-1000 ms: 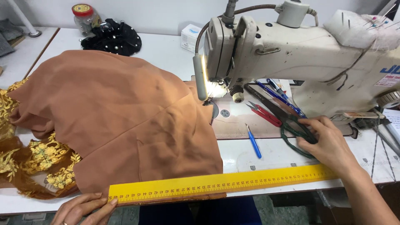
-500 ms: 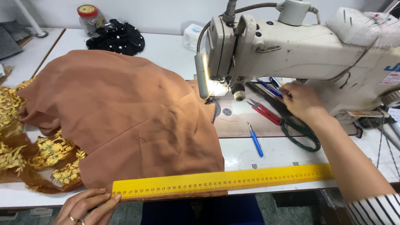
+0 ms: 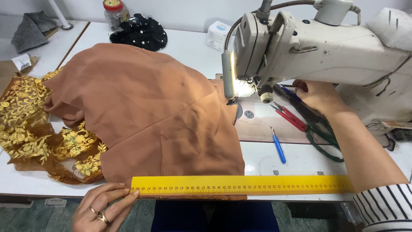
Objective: The person aligns a piece of brown fabric with a gold lace trim on a work table. They use a yellow ruler and a blue pen to measure and mark the fabric along the edge of the trim.
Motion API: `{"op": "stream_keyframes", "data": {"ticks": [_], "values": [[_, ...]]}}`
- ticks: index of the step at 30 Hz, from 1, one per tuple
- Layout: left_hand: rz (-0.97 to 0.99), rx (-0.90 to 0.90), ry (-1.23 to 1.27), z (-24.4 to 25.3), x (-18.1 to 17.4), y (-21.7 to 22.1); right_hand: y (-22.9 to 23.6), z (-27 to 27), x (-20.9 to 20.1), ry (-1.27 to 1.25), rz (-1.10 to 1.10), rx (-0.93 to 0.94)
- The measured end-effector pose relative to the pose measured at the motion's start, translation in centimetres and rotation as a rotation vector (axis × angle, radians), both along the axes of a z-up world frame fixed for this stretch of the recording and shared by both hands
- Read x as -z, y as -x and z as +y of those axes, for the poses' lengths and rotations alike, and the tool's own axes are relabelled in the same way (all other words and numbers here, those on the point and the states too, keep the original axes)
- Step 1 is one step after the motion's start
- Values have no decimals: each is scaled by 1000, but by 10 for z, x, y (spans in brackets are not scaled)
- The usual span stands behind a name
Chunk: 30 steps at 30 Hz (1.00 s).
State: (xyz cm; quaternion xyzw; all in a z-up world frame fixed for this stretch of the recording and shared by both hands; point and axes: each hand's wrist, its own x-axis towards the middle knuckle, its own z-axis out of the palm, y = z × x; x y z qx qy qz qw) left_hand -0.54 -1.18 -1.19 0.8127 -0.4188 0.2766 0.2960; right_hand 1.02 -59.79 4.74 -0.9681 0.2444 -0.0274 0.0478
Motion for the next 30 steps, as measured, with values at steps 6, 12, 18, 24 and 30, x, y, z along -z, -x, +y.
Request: {"op": "stream_keyframes", "data": {"ticks": [6,12,18,24,30], "values": [[-3,-14,7,0,1,0,-6,4,-1,-55,134,100],[-16,-12,9,1,2,-1,-3,28,-18,-59,216,121],[39,-23,-20,1,1,0,23,48,-24,79,30,-115],[49,10,-8,1,-4,1,93,105,-41,237,-326,-536],[-18,87,11,3,-2,-2,159,171,-52,-531,-611,-240]]}}
